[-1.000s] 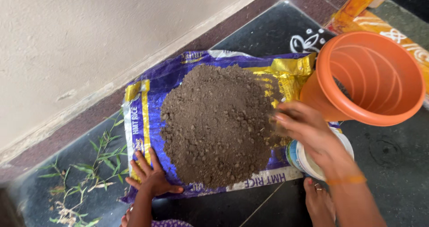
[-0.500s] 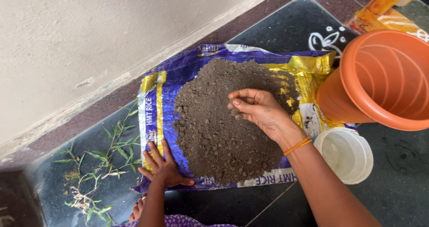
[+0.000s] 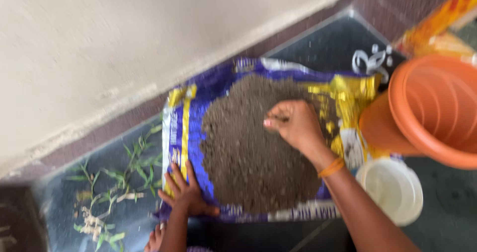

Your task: The person sifts through a pile of soil on a plastic bag by hand, breaking up clumps and removing small debris while occasionally dipping a hand into a small bucket of water.

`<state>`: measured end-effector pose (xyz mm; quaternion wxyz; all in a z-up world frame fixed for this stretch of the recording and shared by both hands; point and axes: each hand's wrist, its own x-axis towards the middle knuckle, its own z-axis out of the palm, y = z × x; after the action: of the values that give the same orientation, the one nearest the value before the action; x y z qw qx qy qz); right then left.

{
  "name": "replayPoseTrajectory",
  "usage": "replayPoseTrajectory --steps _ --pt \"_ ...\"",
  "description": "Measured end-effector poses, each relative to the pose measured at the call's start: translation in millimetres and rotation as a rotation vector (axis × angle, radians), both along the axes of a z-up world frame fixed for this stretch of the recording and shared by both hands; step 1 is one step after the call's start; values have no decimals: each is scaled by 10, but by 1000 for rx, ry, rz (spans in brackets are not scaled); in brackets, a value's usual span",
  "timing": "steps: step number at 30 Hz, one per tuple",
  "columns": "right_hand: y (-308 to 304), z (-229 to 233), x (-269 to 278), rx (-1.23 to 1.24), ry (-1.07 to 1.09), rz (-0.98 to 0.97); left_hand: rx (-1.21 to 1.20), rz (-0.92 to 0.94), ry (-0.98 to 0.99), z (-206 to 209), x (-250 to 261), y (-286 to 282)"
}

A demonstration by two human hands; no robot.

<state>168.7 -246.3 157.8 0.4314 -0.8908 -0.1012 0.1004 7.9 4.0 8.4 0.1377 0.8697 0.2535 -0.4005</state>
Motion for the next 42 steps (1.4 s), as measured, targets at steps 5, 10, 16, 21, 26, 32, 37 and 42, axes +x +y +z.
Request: replayPoseTrajectory --steps 5,10,16,21,26,32,37,42 --pt "10 169 128 -138 -19 -21 -23 13 -7 63 9 -11" --pt "-253 0 309 -169 -203 107 -31 21 -47 15 -35 4" --pt "-600 -357 440 -295 60 -12 -37 49 -103 29 -47 13" --pt "-433 -703 93 -490 82 150 -66 54 -110 57 -51 0" --pt "257 -662 -605 -785 118 56 -62 46 -102 48 -29 -17" --pt "141 -595 -270 -263 -88 37 -49 44 -106 43 -14 22" --pt "130 28 203 -334 206 -150 -59 43 -91 44 -35 8" --pt "-23 70 397 -14 268 82 -64 34 -55 83 -23 1"
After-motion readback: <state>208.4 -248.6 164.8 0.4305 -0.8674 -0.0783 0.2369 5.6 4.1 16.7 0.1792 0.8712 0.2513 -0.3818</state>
